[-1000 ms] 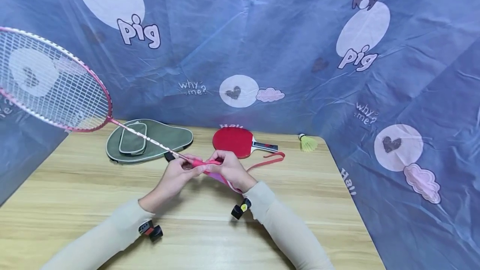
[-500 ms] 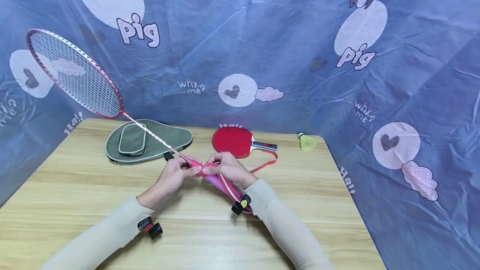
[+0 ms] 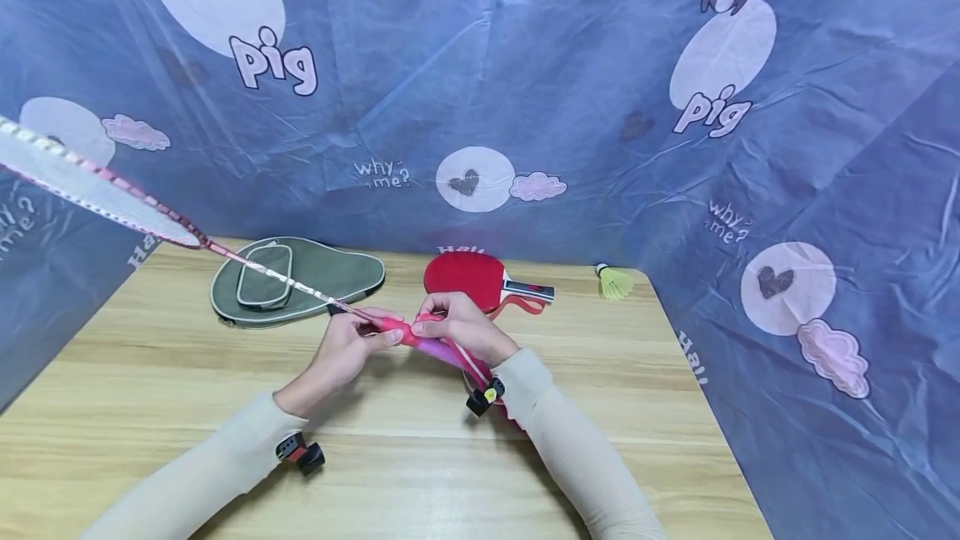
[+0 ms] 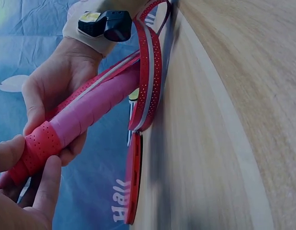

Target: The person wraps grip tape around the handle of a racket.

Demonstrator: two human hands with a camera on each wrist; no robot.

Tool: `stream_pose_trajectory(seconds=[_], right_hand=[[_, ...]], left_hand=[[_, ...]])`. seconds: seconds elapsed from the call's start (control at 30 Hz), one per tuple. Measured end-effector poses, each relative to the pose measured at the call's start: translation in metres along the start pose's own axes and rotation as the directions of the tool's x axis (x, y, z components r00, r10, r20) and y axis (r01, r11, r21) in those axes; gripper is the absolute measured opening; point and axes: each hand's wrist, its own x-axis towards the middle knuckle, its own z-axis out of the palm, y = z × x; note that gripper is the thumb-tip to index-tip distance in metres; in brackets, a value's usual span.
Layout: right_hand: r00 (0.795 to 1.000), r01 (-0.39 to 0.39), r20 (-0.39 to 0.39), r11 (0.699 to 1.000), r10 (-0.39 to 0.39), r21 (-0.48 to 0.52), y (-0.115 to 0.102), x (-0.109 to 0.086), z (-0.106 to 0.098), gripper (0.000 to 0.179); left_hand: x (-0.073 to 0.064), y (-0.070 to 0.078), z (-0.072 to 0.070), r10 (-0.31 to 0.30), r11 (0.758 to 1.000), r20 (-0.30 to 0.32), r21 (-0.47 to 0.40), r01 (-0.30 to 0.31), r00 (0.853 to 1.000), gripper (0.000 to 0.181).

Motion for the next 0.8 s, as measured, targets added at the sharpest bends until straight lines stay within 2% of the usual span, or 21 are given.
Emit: stream_pose_trajectory(seconds=[0.27, 0.43, 0.63, 0.8], right_hand=[[0.999, -0.044, -0.01, 0.999, 0.044, 0.007, 0.0015, 0.0024, -0.0051, 0.01], [0.999, -0.045, -0.012, 0.999, 0.046, 0.03, 0.0041, 0.004, -0.0049, 0.012], [0.999, -0.041, -0.005, 0.999, 0.041, -0.014, 0.0076, 0.0045, -0.0062, 0.012], [0.997, -0.046, -0.064, 0.999, 0.044, -0.026, 0.0094, 0.0039, -0.0062, 0.012]], left_hand=[[0.0029, -0.0041, -0.0036, 0.046, 0.998, 0.106, -0.051, -0.041, 0.993, 0.029], [0.0043, -0.0066, -0.0047, 0.053, 0.996, 0.14, -0.076, -0.042, 0.989, 0.03], [0.0037, -0.0088, -0.0016, 0.074, 0.992, 0.142, -0.11, -0.058, 0.987, 0.033], [0.0026, -0.01, 0.0046, 0.117, 0.977, 0.127, -0.191, -0.092, 0.985, 0.036]])
